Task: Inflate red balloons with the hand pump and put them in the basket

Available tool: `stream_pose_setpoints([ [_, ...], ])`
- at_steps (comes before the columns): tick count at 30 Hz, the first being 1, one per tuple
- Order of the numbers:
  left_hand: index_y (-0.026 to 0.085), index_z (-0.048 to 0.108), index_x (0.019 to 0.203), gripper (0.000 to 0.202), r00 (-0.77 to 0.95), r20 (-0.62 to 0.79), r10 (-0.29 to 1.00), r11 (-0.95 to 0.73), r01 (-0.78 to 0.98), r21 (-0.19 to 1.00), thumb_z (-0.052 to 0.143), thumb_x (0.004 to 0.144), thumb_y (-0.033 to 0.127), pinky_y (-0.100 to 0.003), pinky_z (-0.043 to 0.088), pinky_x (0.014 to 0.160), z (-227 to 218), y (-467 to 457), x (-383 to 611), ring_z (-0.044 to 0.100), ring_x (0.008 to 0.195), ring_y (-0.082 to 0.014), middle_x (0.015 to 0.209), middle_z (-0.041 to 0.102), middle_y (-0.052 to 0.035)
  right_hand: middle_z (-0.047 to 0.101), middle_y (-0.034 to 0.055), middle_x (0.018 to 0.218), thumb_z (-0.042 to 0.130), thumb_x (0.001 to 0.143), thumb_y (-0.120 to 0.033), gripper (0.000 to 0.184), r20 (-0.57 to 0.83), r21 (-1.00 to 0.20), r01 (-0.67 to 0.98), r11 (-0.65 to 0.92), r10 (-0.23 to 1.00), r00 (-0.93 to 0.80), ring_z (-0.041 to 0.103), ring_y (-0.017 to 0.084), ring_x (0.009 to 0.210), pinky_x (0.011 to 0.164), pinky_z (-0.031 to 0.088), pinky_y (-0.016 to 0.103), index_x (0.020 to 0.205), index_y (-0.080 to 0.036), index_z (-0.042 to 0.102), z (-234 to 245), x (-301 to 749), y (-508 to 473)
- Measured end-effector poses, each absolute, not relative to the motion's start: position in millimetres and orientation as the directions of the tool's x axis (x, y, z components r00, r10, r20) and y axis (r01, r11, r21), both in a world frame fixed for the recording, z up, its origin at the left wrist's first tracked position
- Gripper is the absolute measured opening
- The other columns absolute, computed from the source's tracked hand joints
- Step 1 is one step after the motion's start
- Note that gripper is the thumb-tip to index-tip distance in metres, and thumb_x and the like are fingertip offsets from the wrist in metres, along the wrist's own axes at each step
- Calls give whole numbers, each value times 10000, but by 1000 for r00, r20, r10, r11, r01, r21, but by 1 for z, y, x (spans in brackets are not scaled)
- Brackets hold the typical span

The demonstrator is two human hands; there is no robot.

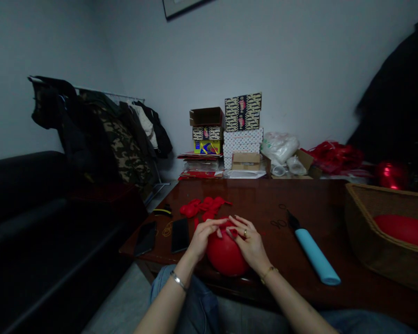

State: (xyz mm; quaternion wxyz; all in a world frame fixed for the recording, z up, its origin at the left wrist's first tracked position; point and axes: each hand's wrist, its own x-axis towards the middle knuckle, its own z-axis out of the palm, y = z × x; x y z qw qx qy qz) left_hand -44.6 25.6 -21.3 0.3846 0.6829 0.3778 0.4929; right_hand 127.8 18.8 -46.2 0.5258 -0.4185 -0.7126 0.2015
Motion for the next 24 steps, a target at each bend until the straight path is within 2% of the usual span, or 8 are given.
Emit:
stream_pose_setpoints([
  [2, 118, 604, 1172, 406, 111, 321, 941, -332, 97, 938, 486, 827, 297, -377, 379, 927, -25, 24, -35, 604, 758, -174, 572, 624, -5, 616, 6, 1170, 526, 830, -332, 192, 594, -722, 395, 568, 802, -67, 468, 196, 1165, 987, 379, 463, 924, -309, 692, -49, 127, 19],
  [4, 124, 544, 1245, 493, 39, 277, 960, -279, 72, 958, 544, 811, 357, -360, 412, 894, -26, 21, -26, 610, 681, -156, 554, 631, 4, 620, 8, 1162, 516, 832, -310, 197, 615, -702, 419, 576, 787, -52, 483, 199, 1148, 972, 392, 471, 922, -307, 691, -51, 125, 19],
  [6, 139, 538, 1252, 522, 3, 279, 960, -278, 70, 958, 583, 788, 376, -340, 448, 857, -26, 19, -21, 624, 693, -152, 647, 669, -18, 618, 12, 1165, 509, 832, -299, 210, 636, -679, 446, 583, 770, -38, 495, 206, 1133, 957, 403, 481, 943, -307, 687, -53, 125, 19],
  [10, 206, 604, 1174, 444, 15, 406, 914, -399, 229, 888, 642, 746, 321, -356, 427, 939, -30, 18, -22, 594, 988, -180, 1033, 648, -73, 618, 24, 1165, 495, 836, -304, 245, 654, -659, 491, 569, 756, 2, 510, 216, 1110, 932, 424, 474, 1009, -295, 669, -54, 126, 20],
  [14, 281, 584, 1190, 506, 173, 498, 850, -521, 424, 741, 702, 698, 291, -457, 353, 1022, -32, 22, -27, 447, 1205, -229, 1251, 541, -84, 617, 19, 1168, 495, 824, -252, 241, 702, -553, 609, 568, 712, -28, 497, 228, 1128, 947, 405, 472, 976, -265, 681, -53, 127, 18],
  [16, 301, 564, 1210, 549, 254, 510, 822, -569, 421, 707, 719, 684, 283, -508, 322, 1035, -31, 23, -25, 357, 1276, -247, 1280, 533, -79, 624, 17, 1159, 509, 811, -233, 219, 735, -465, 676, 572, 675, -65, 477, 239, 1155, 986, 358, 483, 933, -251, 690, -51, 126, 16],
  [19, 285, 597, 1172, 510, 263, 492, 830, -558, 365, 745, 726, 678, 284, -541, 303, 1038, -28, 25, -20, 335, 1292, -249, 1246, 567, -78, 631, 2, 1148, 513, 801, -207, 222, 758, -374, 733, 568, 643, -112, 445, 248, 1193, 1037, 283, 495, 940, -246, 681, -49, 125, 14],
  [24, 217, 679, 1013, 276, 194, 496, 847, -531, 363, 766, 663, 744, 276, -500, 333, 1036, -31, 24, -13, 366, 1282, -229, 1241, 568, -98, 570, 11, 1242, 490, 801, -181, 288, 734, -400, 691, 602, 662, -152, 414, 248, 1225, 1034, 298, 498, 1039, -235, 643, -45, 130, 13],
])
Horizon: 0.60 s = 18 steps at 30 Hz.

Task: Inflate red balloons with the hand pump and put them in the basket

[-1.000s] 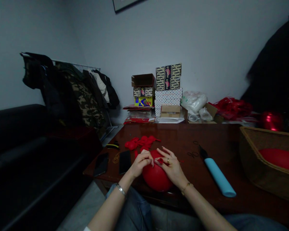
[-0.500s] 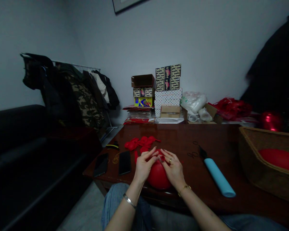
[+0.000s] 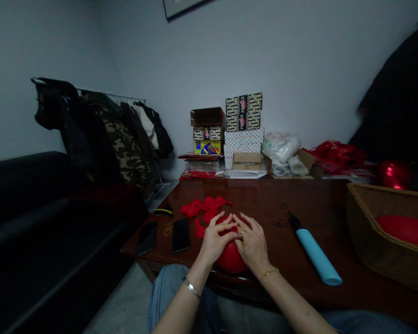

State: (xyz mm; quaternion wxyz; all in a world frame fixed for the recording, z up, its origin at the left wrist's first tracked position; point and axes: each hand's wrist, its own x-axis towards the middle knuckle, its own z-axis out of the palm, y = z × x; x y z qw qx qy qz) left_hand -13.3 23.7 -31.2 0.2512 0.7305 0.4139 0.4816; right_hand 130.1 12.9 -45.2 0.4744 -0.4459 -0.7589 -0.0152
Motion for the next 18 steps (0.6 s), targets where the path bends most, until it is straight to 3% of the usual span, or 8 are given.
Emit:
stream_pose_setpoints([
  [4, 185, 666, 876, 137, 157, 529, 834, -544, 393, 742, 590, 802, 270, -480, 338, 1034, -34, 23, -12, 390, 1269, -219, 1274, 537, -111, 536, 52, 1279, 449, 852, -243, 296, 665, -561, 518, 646, 724, -182, 392, 211, 1253, 1002, 381, 449, 1100, -233, 610, -46, 141, 14],
  [8, 200, 622, 844, 78, 215, 543, 812, -577, 444, 686, 556, 821, 234, -494, 286, 1059, -28, 19, -13, 333, 1306, -215, 1302, 515, -89, 560, 78, 1241, 459, 863, -295, 272, 657, -655, 449, 608, 752, -59, 458, 204, 1199, 991, 403, 448, 1081, -231, 609, -47, 153, 19],
  [11, 218, 624, 880, 113, 295, 513, 806, -588, 499, 637, 527, 829, 190, -449, 256, 1086, -21, 14, -13, 240, 1350, -196, 1346, 474, -62, 545, 67, 1262, 486, 855, -282, 323, 724, -551, 524, 649, 685, -87, 428, 210, 1224, 997, 396, 463, 1167, -251, 565, -40, 159, 23],
  [15, 238, 645, 884, 140, 382, 477, 792, -610, 536, 583, 527, 827, 189, -411, 251, 1095, -14, 9, -12, 220, 1357, -191, 1328, 489, -47, 456, 4, 1357, 468, 855, -186, 414, 789, -290, 577, 763, 532, -307, 304, 206, 1309, 1008, 380, 462, 1240, -332, 505, -29, 165, 29],
  [18, 253, 639, 897, 140, 428, 443, 788, -616, 568, 546, 527, 830, 205, -431, 227, 1101, -9, 7, -12, 234, 1352, -189, 1309, 504, -44, 417, -22, 1385, 465, 849, -157, 443, 777, -164, 573, 803, 463, -427, 248, 218, 1336, 995, 382, 479, 1235, -372, 499, -23, 169, 33],
])
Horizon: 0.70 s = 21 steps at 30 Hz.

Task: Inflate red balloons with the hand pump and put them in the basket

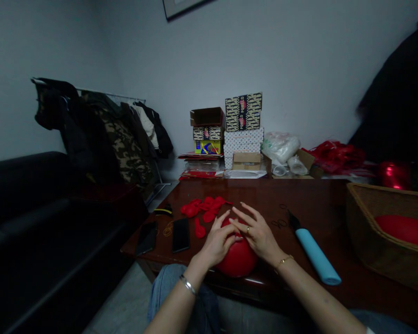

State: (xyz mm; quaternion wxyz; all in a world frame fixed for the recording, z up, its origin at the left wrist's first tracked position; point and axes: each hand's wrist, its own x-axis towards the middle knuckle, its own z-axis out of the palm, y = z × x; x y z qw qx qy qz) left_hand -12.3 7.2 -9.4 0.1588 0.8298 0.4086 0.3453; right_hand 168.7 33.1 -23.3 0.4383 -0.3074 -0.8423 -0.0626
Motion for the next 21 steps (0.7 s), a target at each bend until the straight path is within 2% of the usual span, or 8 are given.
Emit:
stream_pose_setpoints([
  [2, 251, 629, 902, 134, 450, 421, 788, -615, 588, 524, 516, 837, 217, -452, 215, 1099, -7, 6, -12, 240, 1350, -193, 1336, 475, -47, 426, -27, 1377, 477, 845, -168, 432, 761, -138, 563, 815, 451, -466, 237, 227, 1340, 987, 382, 493, 1221, -380, 511, -20, 171, 36],
  [5, 236, 608, 909, 128, 468, 399, 789, -615, 610, 500, 496, 849, 227, -472, 206, 1093, -3, 3, -12, 235, 1351, -198, 1344, 461, -63, 477, -32, 1334, 474, 845, -167, 390, 741, -165, 526, 835, 457, -493, 252, 226, 1334, 989, 379, 499, 1157, -382, 567, -18, 173, 39],
  [11, 215, 569, 897, 92, 490, 405, 772, -636, 606, 478, 493, 848, 226, -498, 184, 1089, -6, 3, -9, 274, 1333, -205, 1326, 469, -101, 559, -10, 1252, 454, 855, -169, 319, 667, -390, 416, 822, 563, -487, 302, 196, 1309, 1011, 370, 467, 1042, -335, 651, -23, 178, 40],
  [16, 213, 545, 896, 74, 447, 478, 756, -654, 536, 534, 485, 852, 216, -488, 169, 1096, -9, 7, -9, 356, 1287, -184, 1128, 591, -81, 611, -3, 1178, 472, 864, -264, 230, 598, -612, 340, 714, 699, -393, 356, 180, 1273, 1022, 360, 452, 934, -309, 686, -21, 179, 40],
  [21, 217, 576, 875, 82, 393, 496, 774, -633, 455, 627, 498, 849, 221, -492, 140, 1098, -9, 11, -11, 434, 1231, -191, 1034, 640, -62, 612, 10, 1166, 494, 848, -301, 190, 541, -697, 311, 646, 759, -363, 356, 186, 1261, 1030, 333, 457, 859, -287, 684, -17, 186, 37],
])
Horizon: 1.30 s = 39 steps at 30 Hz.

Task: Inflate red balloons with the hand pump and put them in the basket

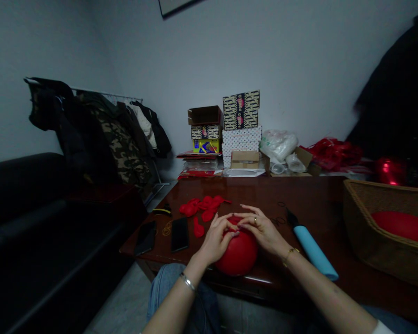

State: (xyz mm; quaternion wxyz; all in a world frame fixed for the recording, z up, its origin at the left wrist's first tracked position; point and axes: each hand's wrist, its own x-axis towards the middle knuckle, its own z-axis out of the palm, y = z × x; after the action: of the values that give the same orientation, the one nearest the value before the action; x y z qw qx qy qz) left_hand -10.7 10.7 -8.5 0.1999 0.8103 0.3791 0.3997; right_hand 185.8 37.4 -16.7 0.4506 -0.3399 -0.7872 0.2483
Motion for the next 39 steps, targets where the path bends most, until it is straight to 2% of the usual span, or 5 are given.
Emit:
stream_pose_setpoints([
  [14, 171, 561, 775, 124, 169, 391, 905, -394, -13, 919, 641, 752, 262, -399, 380, 967, -21, 20, -2, 646, 921, -202, 863, 703, -71, 530, 62, 1116, 526, 782, -264, 127, 459, -779, 253, 574, 796, -394, 448, 206, 1130, 974, 345, 406, 672, -204, 546, -10, 181, 18],
  [19, 202, 582, 811, 64, 135, 475, 870, -493, 296, 818, 560, 804, 262, -370, 453, 889, -22, 21, -3, 635, 863, -183, 845, 679, -38, 541, 52, 1203, 541, 761, -303, 197, 439, -830, 201, 520, 831, -341, 396, 250, 1215, 1023, 287, 445, 618, -217, 647, -10, 171, 22],
  [25, 242, 578, 859, 123, 16, 682, 731, -536, 632, 559, 467, 842, 193, -364, 440, 921, -13, 19, 1, 624, 837, -175, 851, 664, -12, 375, 8, 1411, 510, 794, -343, 282, 455, -882, 106, 460, 888, -66, 360, 246, 1277, 1063, 262, 449, 1009, -274, 679, -5, 137, 23],
  [32, 219, 518, 924, 94, -120, 611, 782, -489, 490, 722, 470, 870, 280, -285, 494, 795, -11, 12, 6, 648, 912, -173, 985, 685, -53, 409, 26, 1388, 523, 809, -383, 353, 455, -875, -17, 483, 835, 310, 448, 217, 1219, 1050, 332, 380, 1115, -239, 623, -22, 109, 28],
  [39, 198, 510, 870, 135, -59, 471, 880, -442, 260, 858, 460, 878, 323, -328, 458, 893, -23, 14, 3, 578, 1084, -184, 1152, 633, -92, 467, 59, 1341, 578, 768, -441, 344, 431, -899, 81, 430, 841, 328, 505, 243, 1157, 1029, 354, 423, 1005, -213, 678, -41, 112, 37],
])
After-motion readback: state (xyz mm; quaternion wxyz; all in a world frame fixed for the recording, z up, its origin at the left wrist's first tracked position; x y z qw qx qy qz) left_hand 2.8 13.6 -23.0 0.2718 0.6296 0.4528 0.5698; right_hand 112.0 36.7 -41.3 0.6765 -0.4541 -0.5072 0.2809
